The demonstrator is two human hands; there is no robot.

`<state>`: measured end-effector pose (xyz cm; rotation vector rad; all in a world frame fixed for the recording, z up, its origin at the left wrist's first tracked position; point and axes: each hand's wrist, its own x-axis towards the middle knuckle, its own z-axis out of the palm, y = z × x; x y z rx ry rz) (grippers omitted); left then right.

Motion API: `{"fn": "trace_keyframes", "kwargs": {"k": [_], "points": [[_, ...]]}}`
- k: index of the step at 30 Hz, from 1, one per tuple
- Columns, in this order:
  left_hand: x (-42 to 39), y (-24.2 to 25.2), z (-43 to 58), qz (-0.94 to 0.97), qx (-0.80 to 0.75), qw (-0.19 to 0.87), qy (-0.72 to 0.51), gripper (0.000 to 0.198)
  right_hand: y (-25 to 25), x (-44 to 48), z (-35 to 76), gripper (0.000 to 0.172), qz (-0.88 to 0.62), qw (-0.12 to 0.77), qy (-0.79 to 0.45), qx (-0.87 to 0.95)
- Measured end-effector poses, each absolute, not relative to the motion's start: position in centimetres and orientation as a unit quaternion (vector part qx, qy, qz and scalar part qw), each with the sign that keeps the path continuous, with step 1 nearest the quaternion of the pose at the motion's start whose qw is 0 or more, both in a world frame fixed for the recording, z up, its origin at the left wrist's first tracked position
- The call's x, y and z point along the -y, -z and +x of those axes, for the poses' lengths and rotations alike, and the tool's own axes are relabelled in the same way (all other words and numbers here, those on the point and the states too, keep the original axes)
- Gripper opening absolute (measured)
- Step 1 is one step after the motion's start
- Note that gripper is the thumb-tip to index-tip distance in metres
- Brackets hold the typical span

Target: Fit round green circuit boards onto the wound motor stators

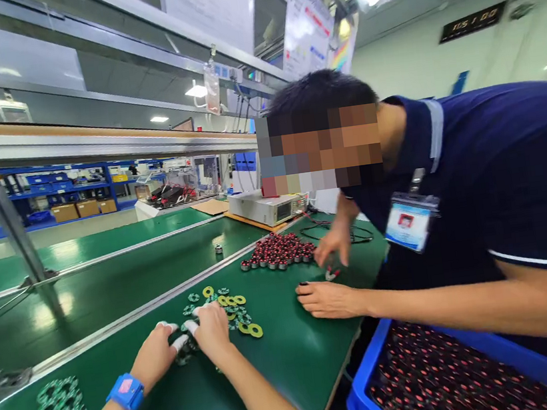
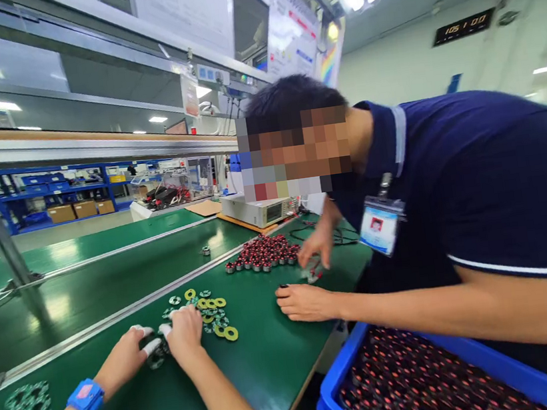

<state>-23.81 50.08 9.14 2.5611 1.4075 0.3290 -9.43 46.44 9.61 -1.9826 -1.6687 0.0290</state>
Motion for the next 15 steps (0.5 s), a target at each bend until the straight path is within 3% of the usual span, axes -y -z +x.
{"fn": "trace_keyframes", "kwargs": {"k": [5,10,15], "points": [[-52.9,-10.8,-31.5,0.81,-0.572,0.056,-0.113,0.04,-9.1,-46.4,-10.0,0.031,-0.693,0.273,-0.014,0.668],[-53.6,-11.3,-40.0,0.724,-0.684,0.018,-0.086,0.041,-7.9,-46.4,-12.2,0.028,-0.64,0.259,-0.03,0.723],[-52.3,-9.4,-41.8,0.691,-0.718,0.03,-0.079,0.036,-6.8,-46.4,-13.6,0.026,-0.611,0.241,-0.026,0.754]]}}
